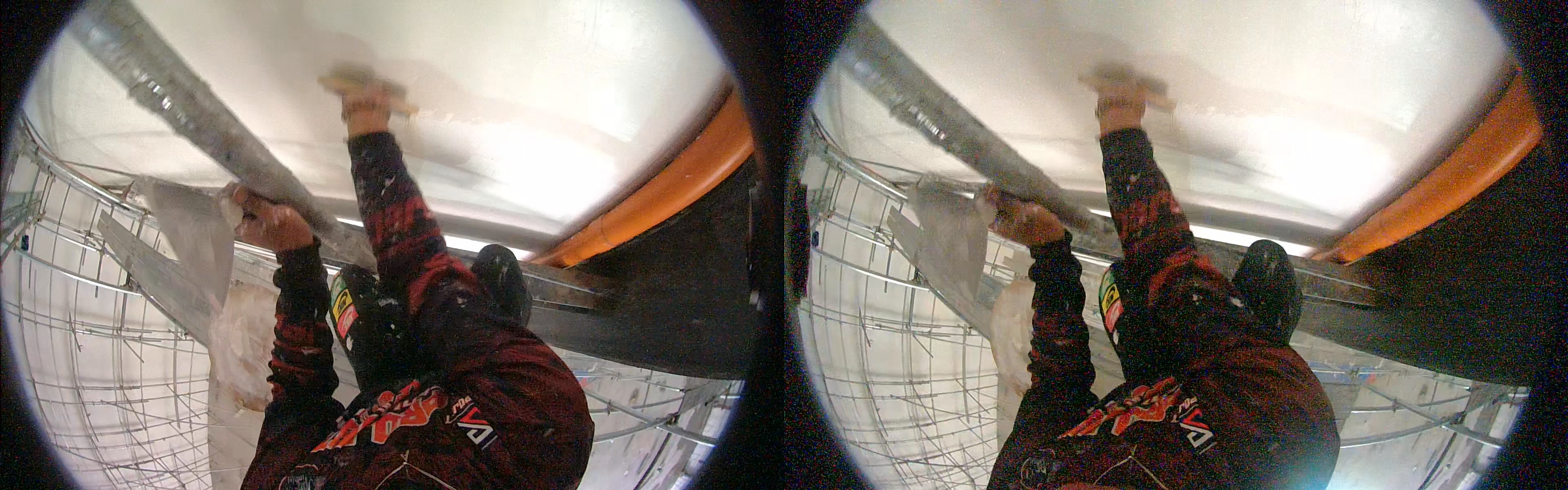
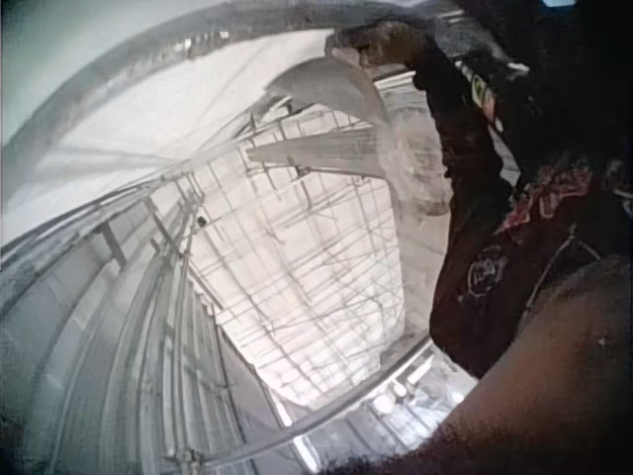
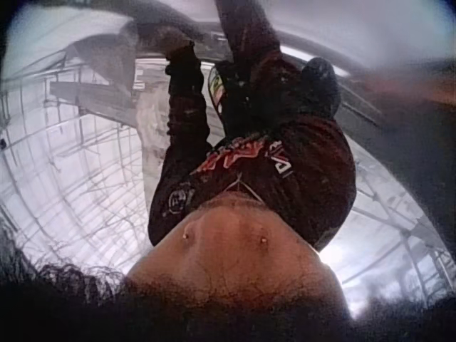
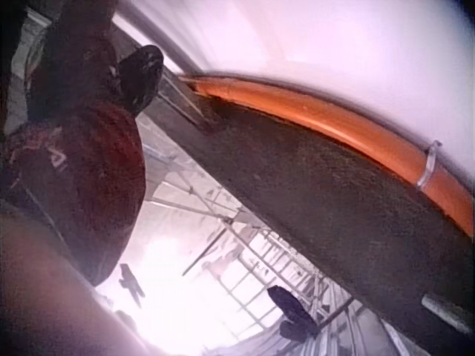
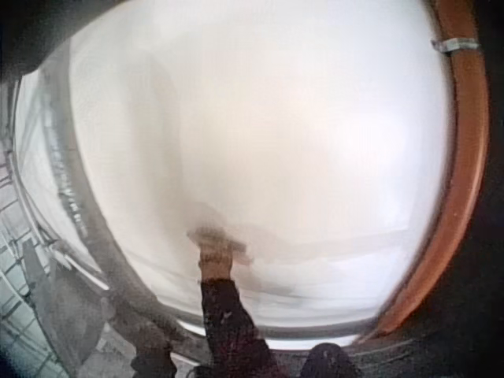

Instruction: The person applies plaster to a ceiling using a hawk and trowel. They repeatedly scoop plaster from the hawk and spread it onto the ceiling surface, smoothing the material with the trowel.

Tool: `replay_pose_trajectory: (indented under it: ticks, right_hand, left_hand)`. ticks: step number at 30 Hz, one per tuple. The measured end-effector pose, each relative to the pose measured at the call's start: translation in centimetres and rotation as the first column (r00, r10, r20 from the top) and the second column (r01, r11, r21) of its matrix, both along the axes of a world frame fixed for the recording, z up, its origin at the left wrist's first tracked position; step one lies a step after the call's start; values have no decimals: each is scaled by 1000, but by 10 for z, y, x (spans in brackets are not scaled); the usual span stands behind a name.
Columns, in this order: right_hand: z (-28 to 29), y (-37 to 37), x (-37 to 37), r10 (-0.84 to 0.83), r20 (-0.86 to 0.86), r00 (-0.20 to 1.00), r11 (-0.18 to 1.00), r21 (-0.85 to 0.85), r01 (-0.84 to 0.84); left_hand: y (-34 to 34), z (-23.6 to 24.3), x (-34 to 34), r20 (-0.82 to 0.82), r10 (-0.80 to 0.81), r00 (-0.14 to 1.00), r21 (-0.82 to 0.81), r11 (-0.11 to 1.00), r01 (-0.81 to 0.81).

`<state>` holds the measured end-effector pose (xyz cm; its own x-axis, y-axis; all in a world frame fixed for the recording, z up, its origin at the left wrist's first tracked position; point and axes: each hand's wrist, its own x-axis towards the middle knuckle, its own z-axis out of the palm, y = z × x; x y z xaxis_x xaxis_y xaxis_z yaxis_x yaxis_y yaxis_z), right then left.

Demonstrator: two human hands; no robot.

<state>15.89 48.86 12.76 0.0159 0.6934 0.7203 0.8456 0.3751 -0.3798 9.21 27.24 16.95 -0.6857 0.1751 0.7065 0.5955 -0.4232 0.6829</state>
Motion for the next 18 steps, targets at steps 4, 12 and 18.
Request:
replay_pose_trajectory:
  ticks: [4,12,18]
  right_hand:
    - [92,-43,39,138,-182,973,986,121,-117]
    - [-13,-219,181,320,-862,-392,601,505,-619]
    - [-27,-282,248,721,-693,-30,313,363,-877]
  left_hand:
    - [-31,-1,-8,-221,27,975,186,982,15]
    - [-178,-72,22,279,-655,702,-197,677,710]
    - [-172,-103,28,906,-418,67,-248,-397,884]
